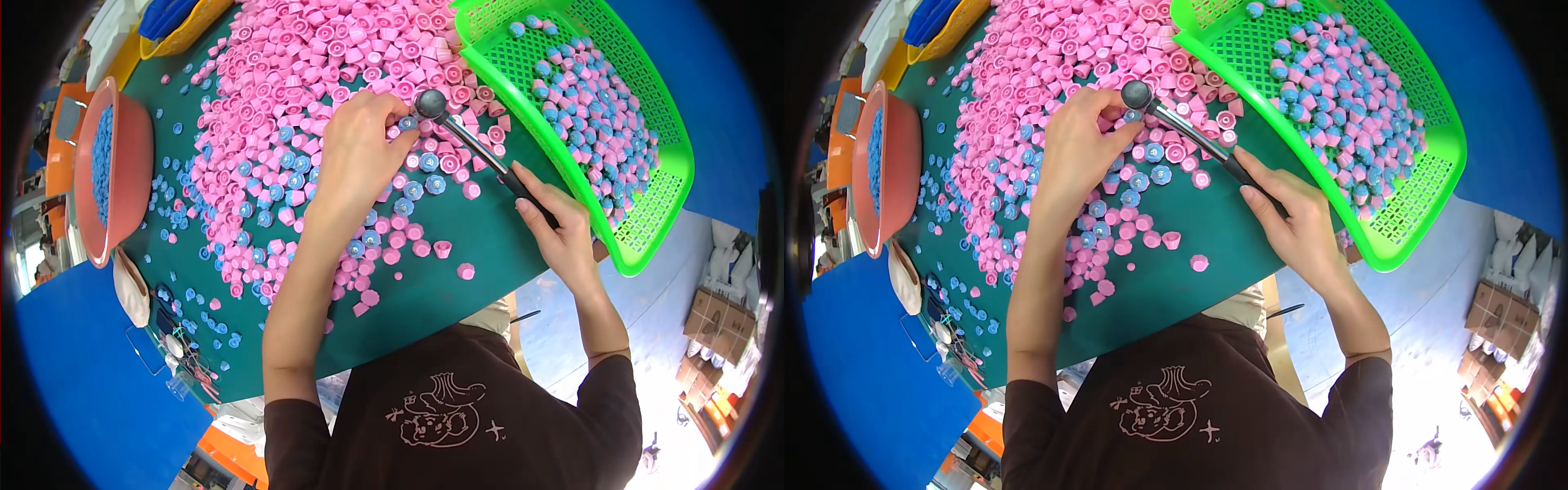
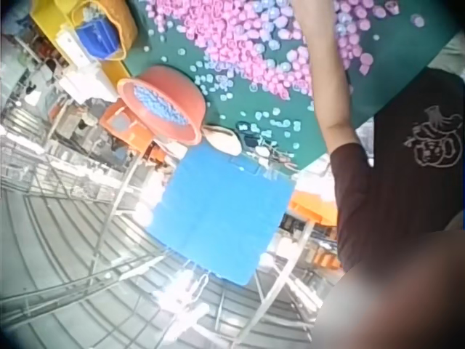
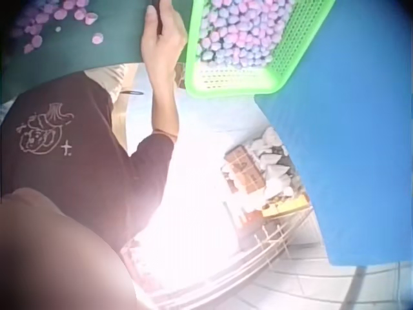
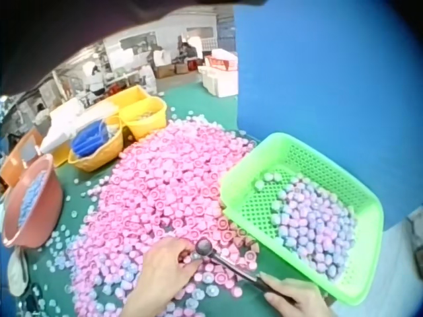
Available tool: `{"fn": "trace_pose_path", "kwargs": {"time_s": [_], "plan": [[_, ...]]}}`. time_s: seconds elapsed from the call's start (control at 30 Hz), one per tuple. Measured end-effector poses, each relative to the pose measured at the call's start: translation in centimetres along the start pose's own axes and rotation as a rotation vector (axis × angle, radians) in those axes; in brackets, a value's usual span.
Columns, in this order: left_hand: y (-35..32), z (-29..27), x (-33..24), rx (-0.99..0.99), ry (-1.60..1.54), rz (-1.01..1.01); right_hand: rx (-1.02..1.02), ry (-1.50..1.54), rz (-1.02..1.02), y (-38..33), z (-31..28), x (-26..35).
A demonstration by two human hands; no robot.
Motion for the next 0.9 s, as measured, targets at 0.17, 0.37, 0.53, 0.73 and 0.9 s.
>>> {"fn": "trace_pose_path", "kwargs": {"time_s": [0.17, 0.37, 0.53, 0.73, 0.9], "plan": [[-1.0, -2.2, -0.5, -0.017, 0.003, -0.012, -0.066, -0.046, -0.108, -0.4, -0.4, 2.2], [-7.4, -10.3, 3.1, -0.209, -0.055, -0.200, 0.045, -0.216, 0.008, 0.4, 0.1, 1.9], [-19.1, -18.7, 9.7, -0.471, -0.058, -0.474, -0.135, -0.242, -0.106, -1.0, -1.0, 3.5], [-32.6, -22.9, 14.2, -0.674, -0.043, -0.651, 0.003, -0.213, -0.091, 1.0, 1.3, 2.4], [-36.6, -22.1, 16.9, -0.624, 0.208, -0.824, -0.156, 0.090, 0.012, -1.6, -1.6, -0.8]]}}
Point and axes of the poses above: each hand's wrist, its own y-axis towards the middle knuckle, its own z-axis out of the palm, x = y × z, the point moved 9 cm from there along y, towards the middle knuckle, and after that the axes turned 9 degrees about x, right-handed, at the moved point
